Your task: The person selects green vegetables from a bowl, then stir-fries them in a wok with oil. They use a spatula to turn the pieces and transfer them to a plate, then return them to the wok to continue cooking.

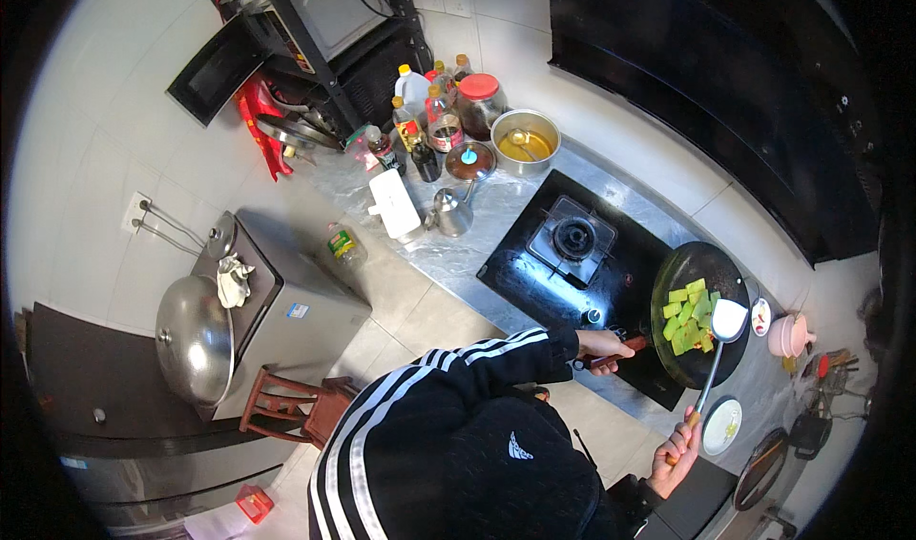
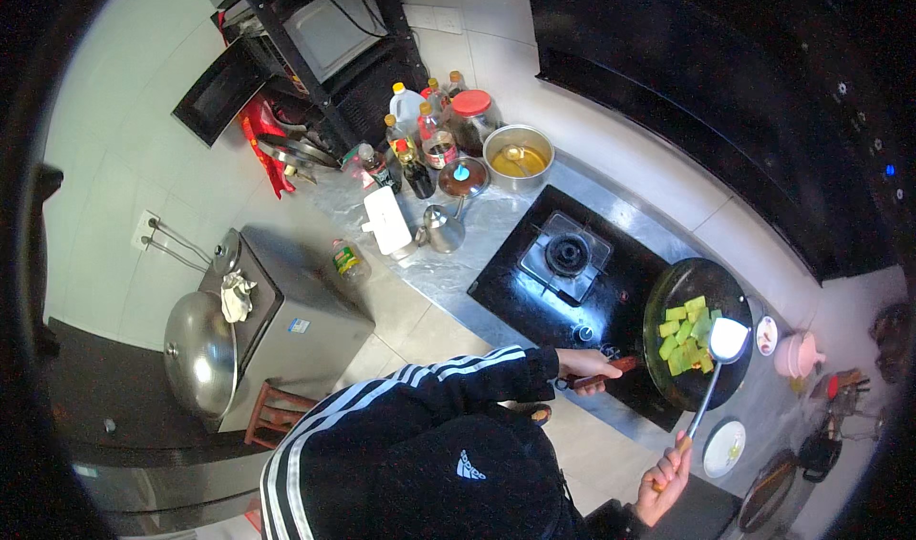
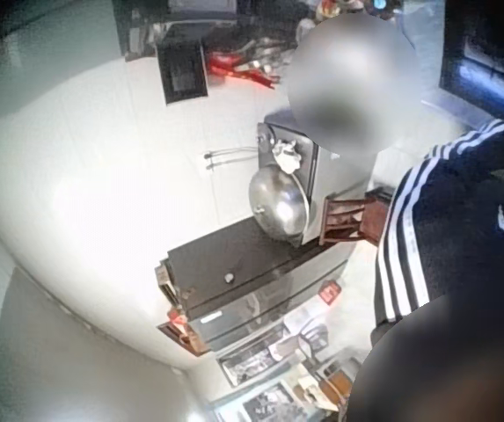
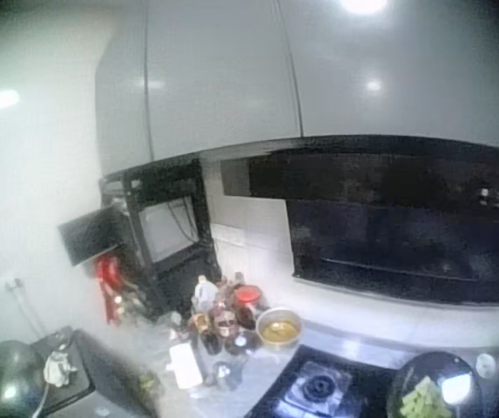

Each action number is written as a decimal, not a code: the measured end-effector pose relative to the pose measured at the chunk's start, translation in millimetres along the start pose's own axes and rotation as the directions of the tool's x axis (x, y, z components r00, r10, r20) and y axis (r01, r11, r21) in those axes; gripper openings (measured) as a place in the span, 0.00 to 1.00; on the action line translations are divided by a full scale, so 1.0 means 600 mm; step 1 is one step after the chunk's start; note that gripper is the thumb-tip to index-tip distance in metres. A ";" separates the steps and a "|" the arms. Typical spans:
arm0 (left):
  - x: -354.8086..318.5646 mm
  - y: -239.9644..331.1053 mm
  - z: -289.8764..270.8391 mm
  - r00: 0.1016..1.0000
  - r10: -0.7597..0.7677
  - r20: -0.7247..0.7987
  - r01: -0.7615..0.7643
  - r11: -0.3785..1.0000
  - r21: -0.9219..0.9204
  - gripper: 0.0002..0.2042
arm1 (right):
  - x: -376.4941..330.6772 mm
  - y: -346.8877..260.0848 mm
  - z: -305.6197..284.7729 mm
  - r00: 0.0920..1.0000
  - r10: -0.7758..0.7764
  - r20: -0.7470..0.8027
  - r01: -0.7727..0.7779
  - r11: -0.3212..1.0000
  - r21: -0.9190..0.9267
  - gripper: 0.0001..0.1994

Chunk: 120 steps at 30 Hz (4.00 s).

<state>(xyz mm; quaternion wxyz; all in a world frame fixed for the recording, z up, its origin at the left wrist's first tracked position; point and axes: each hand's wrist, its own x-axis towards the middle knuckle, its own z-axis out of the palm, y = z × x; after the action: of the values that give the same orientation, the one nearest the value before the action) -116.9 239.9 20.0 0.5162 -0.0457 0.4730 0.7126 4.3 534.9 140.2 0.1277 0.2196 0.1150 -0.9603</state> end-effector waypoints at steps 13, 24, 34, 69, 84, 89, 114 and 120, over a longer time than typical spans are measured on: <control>0.017 -0.005 -0.011 0.996 -0.038 -0.080 0.055 0.975 0.215 0.26 | -0.005 0.006 -0.005 0.996 0.055 0.065 -0.055 0.998 -0.008 0.21; -0.012 0.004 -0.005 0.989 0.054 -0.136 -0.018 0.966 0.259 0.25 | -0.014 0.016 -0.008 0.950 -0.281 -0.137 0.131 0.756 -0.641 0.15; -0.016 -0.003 -0.025 0.966 0.202 -0.163 -0.123 0.910 0.397 0.25 | -0.004 0.027 0.007 0.906 -0.370 -0.207 0.106 0.671 -0.734 0.16; -0.097 0.065 0.026 0.955 -0.297 0.012 0.295 0.942 -0.161 0.08 | -0.143 0.093 0.022 0.748 -0.610 -0.263 0.148 0.540 -0.829 0.14; -0.155 0.079 0.016 0.984 -0.170 0.058 0.174 0.982 -0.069 0.11 | -0.143 0.018 0.036 0.721 -0.673 -0.168 0.264 0.490 -0.831 0.15; -0.024 0.118 0.047 0.976 -0.209 0.063 0.214 0.974 -0.076 0.11 | -0.123 0.015 0.025 0.702 -0.694 -0.161 0.297 0.491 -0.819 0.16; -0.206 0.075 0.013 0.956 -0.284 0.079 0.285 0.959 0.000 0.13 | -0.141 0.007 0.005 0.658 -0.722 -0.216 0.270 0.493 -0.827 0.16; -0.126 0.184 0.085 0.950 -0.305 -0.068 0.310 0.948 0.070 0.08 | -0.150 0.022 -0.006 0.646 -0.714 -0.272 0.284 0.555 -0.782 0.16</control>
<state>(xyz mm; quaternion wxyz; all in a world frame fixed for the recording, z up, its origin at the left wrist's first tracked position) -146.3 222.5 159.1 0.6089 -0.1181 0.5024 0.6023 88.2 541.0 175.5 -0.1361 0.3848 0.5489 -0.7295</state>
